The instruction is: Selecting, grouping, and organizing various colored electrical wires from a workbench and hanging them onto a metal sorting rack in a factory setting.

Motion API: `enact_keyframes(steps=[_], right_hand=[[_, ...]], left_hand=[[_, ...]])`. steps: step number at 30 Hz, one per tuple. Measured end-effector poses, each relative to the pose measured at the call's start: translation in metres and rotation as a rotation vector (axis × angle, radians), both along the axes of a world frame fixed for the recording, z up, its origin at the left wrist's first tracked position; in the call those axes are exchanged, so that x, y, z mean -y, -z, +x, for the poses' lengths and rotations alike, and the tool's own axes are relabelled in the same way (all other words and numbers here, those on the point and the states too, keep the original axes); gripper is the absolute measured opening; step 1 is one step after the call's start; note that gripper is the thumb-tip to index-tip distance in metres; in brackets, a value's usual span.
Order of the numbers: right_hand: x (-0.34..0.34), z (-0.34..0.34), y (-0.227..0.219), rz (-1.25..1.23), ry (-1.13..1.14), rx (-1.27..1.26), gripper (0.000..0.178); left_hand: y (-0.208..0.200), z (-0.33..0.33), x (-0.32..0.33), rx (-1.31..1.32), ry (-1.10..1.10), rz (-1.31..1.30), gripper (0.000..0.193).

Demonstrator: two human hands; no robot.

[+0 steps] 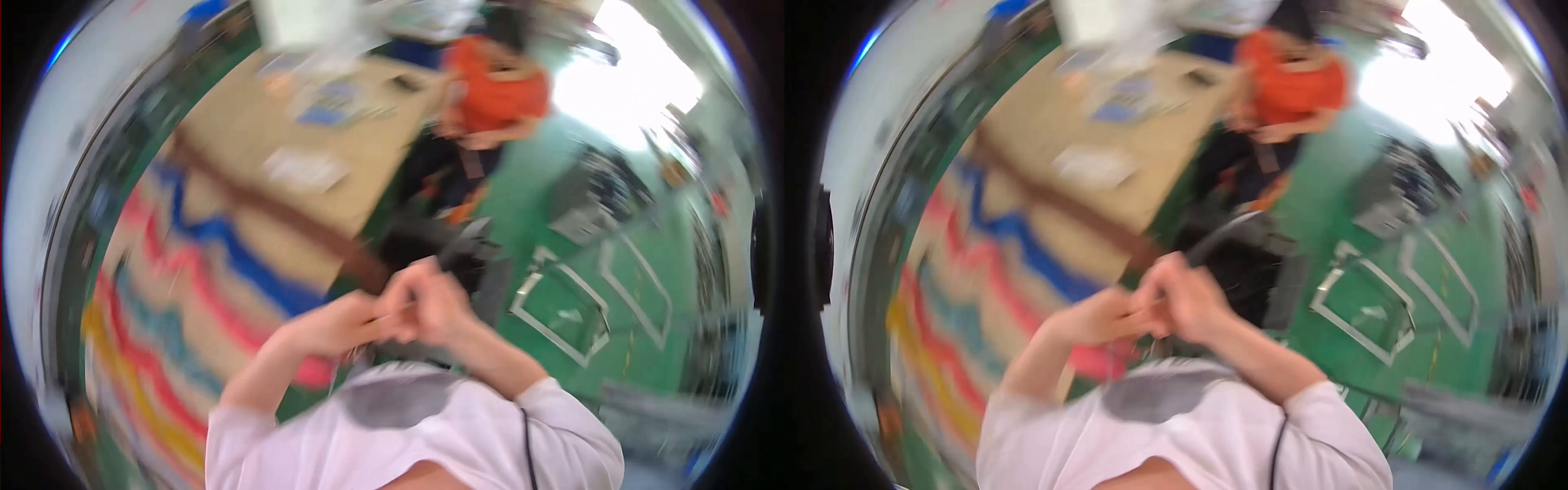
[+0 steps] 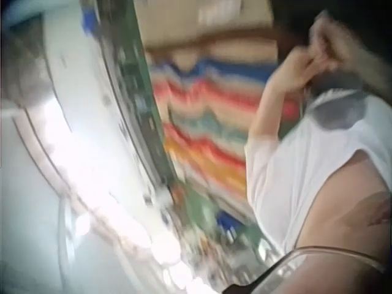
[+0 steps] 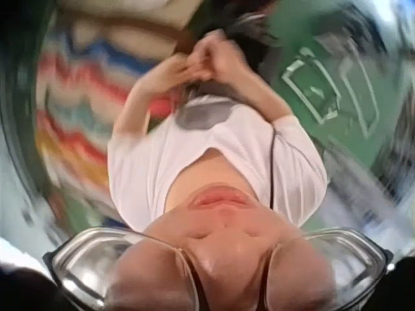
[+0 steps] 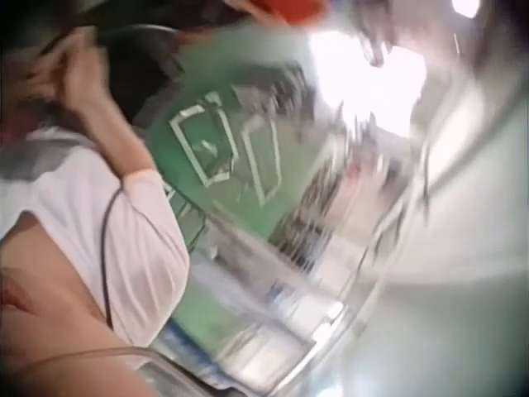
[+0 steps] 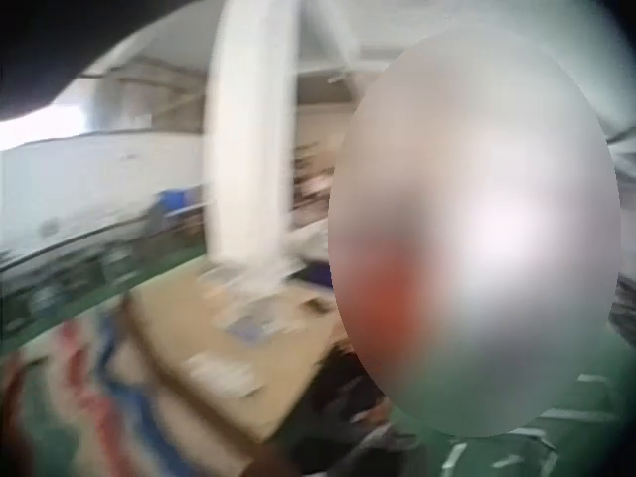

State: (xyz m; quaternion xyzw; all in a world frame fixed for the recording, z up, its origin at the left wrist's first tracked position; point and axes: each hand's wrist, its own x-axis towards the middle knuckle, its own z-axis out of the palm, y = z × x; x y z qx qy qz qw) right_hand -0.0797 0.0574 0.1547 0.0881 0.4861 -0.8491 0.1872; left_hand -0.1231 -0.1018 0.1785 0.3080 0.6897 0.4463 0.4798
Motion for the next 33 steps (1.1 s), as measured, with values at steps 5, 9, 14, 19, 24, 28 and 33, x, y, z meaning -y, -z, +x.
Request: enact_keyframes(steps=[5, 9, 14, 19, 24, 28, 33], right_hand=[[-0.013, 0.000, -0.043, -0.023, 0.133, -0.346, 0.059], [-0.028, 0.017, -0.047, 0.121, 0.148, -0.426, 0.059], [-0.056, 0.053, -0.064, 0.224, 0.229, -0.562, 0.056], [-0.103, 0.108, -0.104, -0.008, 0.311, -0.560, 0.049], [-0.125, 0.129, -0.098, 0.066, 0.457, -0.590, 0.049], [-0.086, 0.120, -0.054, 0.133, 0.583, -0.355, 0.055], [-0.070, 0.126, -0.055, 0.022, 0.305, -0.522, 0.054]], left_hand=[[0.010, 0.004, 0.029, -0.387, -0.102, -0.047, 0.024], [0.034, 0.003, 0.056, -0.650, -0.193, -0.091, 0.021], [0.056, 0.000, 0.076, -0.897, -0.247, -0.027, 0.011], [0.039, 0.020, 0.050, -1.051, -0.264, 0.042, 0.013], [0.029, 0.023, 0.018, -1.105, -0.436, 0.030, 0.016], [0.090, 0.049, 0.035, -0.966, -0.388, -0.272, 0.025], [0.061, 0.056, 0.052, -0.891, -0.726, -0.252, 0.015]])
